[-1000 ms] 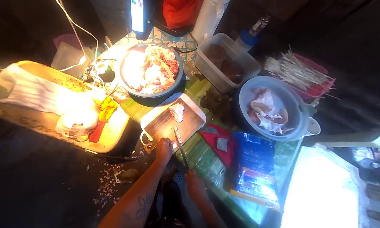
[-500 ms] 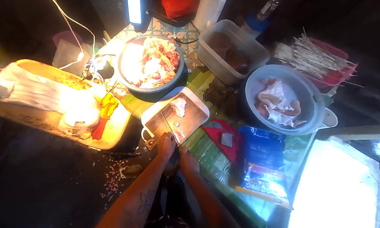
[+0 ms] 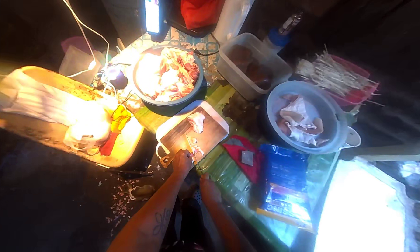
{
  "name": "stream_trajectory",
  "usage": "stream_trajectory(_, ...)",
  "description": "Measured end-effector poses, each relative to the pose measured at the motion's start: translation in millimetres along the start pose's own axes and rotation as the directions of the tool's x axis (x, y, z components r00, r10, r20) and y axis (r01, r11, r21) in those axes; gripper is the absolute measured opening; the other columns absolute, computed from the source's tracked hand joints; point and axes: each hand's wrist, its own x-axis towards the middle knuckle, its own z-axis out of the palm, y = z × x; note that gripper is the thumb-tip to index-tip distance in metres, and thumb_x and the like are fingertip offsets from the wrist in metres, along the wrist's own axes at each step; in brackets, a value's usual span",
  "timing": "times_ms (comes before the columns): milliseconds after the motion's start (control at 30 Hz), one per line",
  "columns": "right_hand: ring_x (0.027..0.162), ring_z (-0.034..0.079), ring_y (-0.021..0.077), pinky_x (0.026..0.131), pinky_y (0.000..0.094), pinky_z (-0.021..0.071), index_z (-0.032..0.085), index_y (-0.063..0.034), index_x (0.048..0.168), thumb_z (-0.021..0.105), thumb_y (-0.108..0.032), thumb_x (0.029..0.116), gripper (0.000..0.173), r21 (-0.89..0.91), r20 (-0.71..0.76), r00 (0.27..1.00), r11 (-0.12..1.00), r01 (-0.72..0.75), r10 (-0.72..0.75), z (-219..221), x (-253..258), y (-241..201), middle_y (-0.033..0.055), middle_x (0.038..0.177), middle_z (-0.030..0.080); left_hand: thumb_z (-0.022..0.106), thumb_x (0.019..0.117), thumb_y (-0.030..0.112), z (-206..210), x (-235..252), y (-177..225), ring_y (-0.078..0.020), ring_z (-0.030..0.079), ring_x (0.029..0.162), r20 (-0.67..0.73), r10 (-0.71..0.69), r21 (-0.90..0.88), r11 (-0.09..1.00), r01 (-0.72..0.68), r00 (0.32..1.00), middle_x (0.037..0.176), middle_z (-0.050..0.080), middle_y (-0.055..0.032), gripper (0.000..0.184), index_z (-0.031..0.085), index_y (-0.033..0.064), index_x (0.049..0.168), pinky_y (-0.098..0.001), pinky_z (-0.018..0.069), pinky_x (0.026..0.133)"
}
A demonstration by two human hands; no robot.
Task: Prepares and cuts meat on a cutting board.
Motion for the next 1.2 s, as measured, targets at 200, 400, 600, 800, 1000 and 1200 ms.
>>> stream_trajectory(200, 0.112, 0.071, 0.0386, 0.093, 0.056, 0.0563, 0.04, -0.0117, 0.151, 0.032, -0.036, 0.1135, 0.046, 0.06, 0.027, 0.999, 0.997, -0.043, 0.042, 14.9, -31.9, 38.5, 0.0205, 0.119, 0.071, 0.061, 0.1041, 0.023, -3.1, -5.7, -0.2, -0.0363, 0.066, 0.113, -0.008, 0.006, -0.028, 1.0, -0.006, 1.0, 0.117, 0.069, -0.0203, 0.025, 0.072, 0.0022, 0.111, -0.0543, 0.052, 0.098)
stream_trajectory(400, 0.111, 0.07, 0.0392, 0.092, 0.0527, 0.0574, 0.038, -0.0123, 0.153, 0.029, -0.024, 0.1137, 0.042, -0.117, -0.006, 1.0, 0.993, 0.006, -0.007, -0.1, -25.6, 8.9, 0.0213, 0.128, 0.066, 0.062, 0.1013, 0.019, -2.3, -1.5, 2.7, -0.0338, 0.066, 0.113, 0.009, -0.02, 0.049, 0.999, 0.019, 1.0, 0.116, 0.068, -0.0192, 0.021, 0.072, 0.0017, 0.109, -0.0509, 0.0527, 0.098)
stream_trajectory(600, 0.117, 0.068, 0.0368, 0.093, 0.0519, 0.0561, 0.042, -0.0108, 0.147, 0.034, -0.014, 0.1112, 0.037, -0.102, -0.004, 1.0, 0.995, 0.02, -0.02, -16.5, 5.7, -23.2, 0.0193, 0.128, 0.067, 0.061, 0.1011, 0.016, -0.2, -0.1, 0.1, -0.0332, 0.066, 0.112, -0.005, -0.007, 0.033, 0.999, 0.007, 1.0, 0.116, 0.068, -0.019, 0.019, 0.071, 0.0011, 0.109, -0.0505, 0.0528, 0.098)
stream_trajectory(800, 0.112, 0.071, 0.0393, 0.092, 0.0537, 0.0571, 0.037, -0.0116, 0.153, 0.028, -0.024, 0.1139, 0.042, -0.071, 0.015, 0.998, 0.996, -0.055, 0.056, 20.2, -29.7, 29.9, 0.0217, 0.125, 0.068, 0.062, 0.1027, 0.021, -2.6, 2.4, -4.9, -0.0336, 0.067, 0.111, 0.007, -0.003, -0.03, 1.0, 0.003, 1.0, 0.112, 0.069, -0.0196, 0.024, 0.071, 0.0005, 0.111, -0.0502, 0.0521, 0.098)
stream_trajectory(1000, 0.114, 0.07, 0.0373, 0.095, 0.0542, 0.0562, 0.037, -0.0117, 0.153, 0.028, -0.033, 0.1144, 0.045, 0.048, 0.028, 1.0, 0.999, -0.014, 0.012, 9.2, -15.8, 8.0, 0.02, 0.122, 0.07, 0.063, 0.1016, 0.016, -2.2, -10.1, -9.4, -0.033, 0.065, 0.113, 0.003, 0.005, -0.047, 0.999, -0.005, 1.0, 0.117, 0.068, -0.0185, 0.02, 0.073, 0.0032, 0.113, -0.0497, 0.052, 0.1)
stream_trajectory(1200, 0.114, 0.07, 0.0388, 0.095, 0.0561, 0.0557, 0.038, -0.0118, 0.153, 0.031, -0.034, 0.1137, 0.045, 0.104, 0.04, 0.999, 0.995, -0.004, 0.0, 13.7, -15.4, 19.6, 0.0207, 0.122, 0.07, 0.062, 0.1028, 0.023, -5.1, -5.5, -5.7, -0.0334, 0.066, 0.114, 0.014, -0.06, -0.011, 0.998, 0.06, 0.998, 0.117, 0.07, -0.0178, 0.025, 0.073, 0.0039, 0.114, -0.0523, 0.0513, 0.1)
